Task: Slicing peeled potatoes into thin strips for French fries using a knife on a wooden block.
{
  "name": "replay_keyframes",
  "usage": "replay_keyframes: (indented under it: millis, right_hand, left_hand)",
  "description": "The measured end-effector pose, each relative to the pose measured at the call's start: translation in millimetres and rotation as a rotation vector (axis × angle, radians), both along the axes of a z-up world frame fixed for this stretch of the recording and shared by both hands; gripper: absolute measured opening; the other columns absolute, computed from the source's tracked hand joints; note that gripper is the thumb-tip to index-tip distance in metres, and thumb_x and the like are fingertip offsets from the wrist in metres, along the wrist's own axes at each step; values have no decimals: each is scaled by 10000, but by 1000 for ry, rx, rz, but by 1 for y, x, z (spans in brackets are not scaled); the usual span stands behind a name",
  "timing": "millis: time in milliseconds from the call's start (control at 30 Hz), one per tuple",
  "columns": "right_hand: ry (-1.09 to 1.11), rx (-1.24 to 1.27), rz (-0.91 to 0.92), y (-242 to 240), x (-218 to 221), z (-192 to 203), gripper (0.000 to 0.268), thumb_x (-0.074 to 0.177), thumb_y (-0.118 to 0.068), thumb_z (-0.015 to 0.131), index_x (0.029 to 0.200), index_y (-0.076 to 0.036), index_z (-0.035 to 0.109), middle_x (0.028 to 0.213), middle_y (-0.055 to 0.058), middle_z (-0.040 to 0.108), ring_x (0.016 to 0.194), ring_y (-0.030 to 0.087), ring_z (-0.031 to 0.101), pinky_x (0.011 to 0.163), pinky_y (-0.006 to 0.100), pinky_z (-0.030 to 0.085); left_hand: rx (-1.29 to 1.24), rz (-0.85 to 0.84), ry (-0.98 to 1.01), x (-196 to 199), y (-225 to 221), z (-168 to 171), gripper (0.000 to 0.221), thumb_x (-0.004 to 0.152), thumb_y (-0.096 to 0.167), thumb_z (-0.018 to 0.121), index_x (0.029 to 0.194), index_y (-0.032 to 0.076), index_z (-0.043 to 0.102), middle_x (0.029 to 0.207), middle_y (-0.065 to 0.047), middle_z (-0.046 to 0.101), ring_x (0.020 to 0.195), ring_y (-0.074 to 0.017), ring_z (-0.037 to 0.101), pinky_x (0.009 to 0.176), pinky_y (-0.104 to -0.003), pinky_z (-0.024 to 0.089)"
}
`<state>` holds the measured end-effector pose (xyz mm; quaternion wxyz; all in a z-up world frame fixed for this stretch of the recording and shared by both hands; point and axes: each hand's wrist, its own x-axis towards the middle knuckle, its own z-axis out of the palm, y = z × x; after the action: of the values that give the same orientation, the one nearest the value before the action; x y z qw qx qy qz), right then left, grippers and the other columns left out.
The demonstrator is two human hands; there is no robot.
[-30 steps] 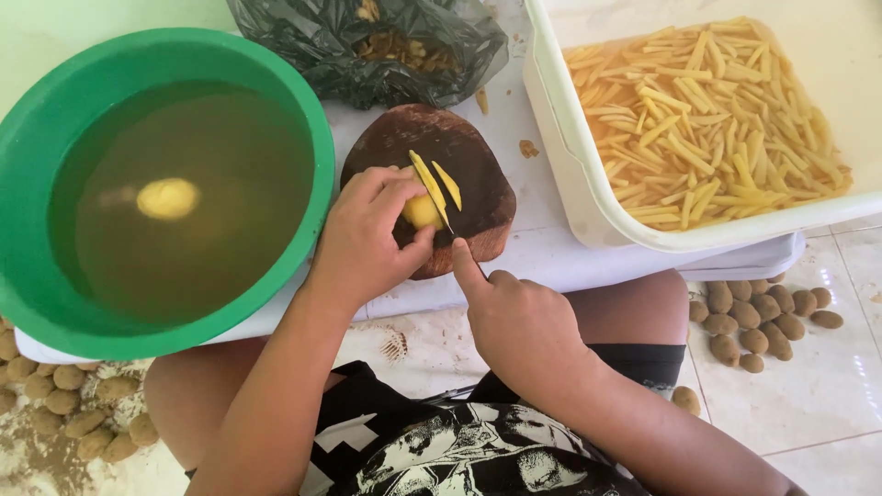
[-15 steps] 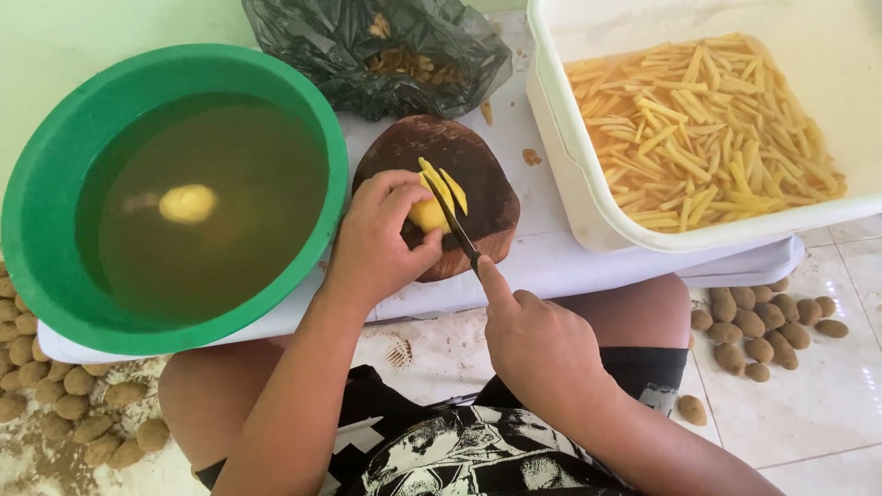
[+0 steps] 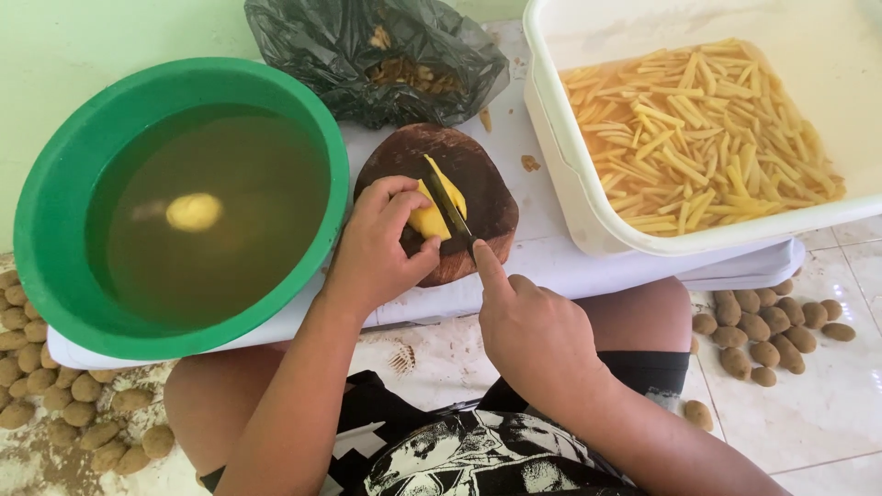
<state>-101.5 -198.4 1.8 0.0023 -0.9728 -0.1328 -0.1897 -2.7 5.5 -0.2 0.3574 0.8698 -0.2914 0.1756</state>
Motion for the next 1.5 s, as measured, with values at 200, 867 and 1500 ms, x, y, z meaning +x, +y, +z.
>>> replay_keyframes:
  millis: [200, 867, 1500]
  right_hand:
    - [41, -8, 31, 3, -7, 9, 632, 836, -148, 628, 1465, -166, 564, 545, -35, 476, 342, 175, 458, 271, 347, 359]
    - [140, -46, 62, 5, -11, 12, 775, 742, -113, 646, 1506, -126, 513, 545, -36, 490, 354, 176, 462, 284, 357, 375]
    - [138, -79, 107, 3, -3, 13, 696, 799, -137, 638, 1488, -149, 544, 515, -49, 419, 335, 160, 392, 263, 341, 332]
  left_hand:
    - [13, -6, -15, 1, -1, 2, 347, 837, 169, 689, 1128, -6, 617, 1256, -189, 551, 1164, -361, 571, 989, -487, 496]
    - [27, -17, -82, 4, 1, 1, 365, 800, 160, 713, 1111, -1, 608, 1197, -179, 579, 1053, -340, 610, 882, -461, 532]
    - [26, -28, -145, 6, 0, 1, 350, 793, 125, 715, 1103, -2, 614, 1129, -166, 587, 982, -328, 600, 839, -449, 520]
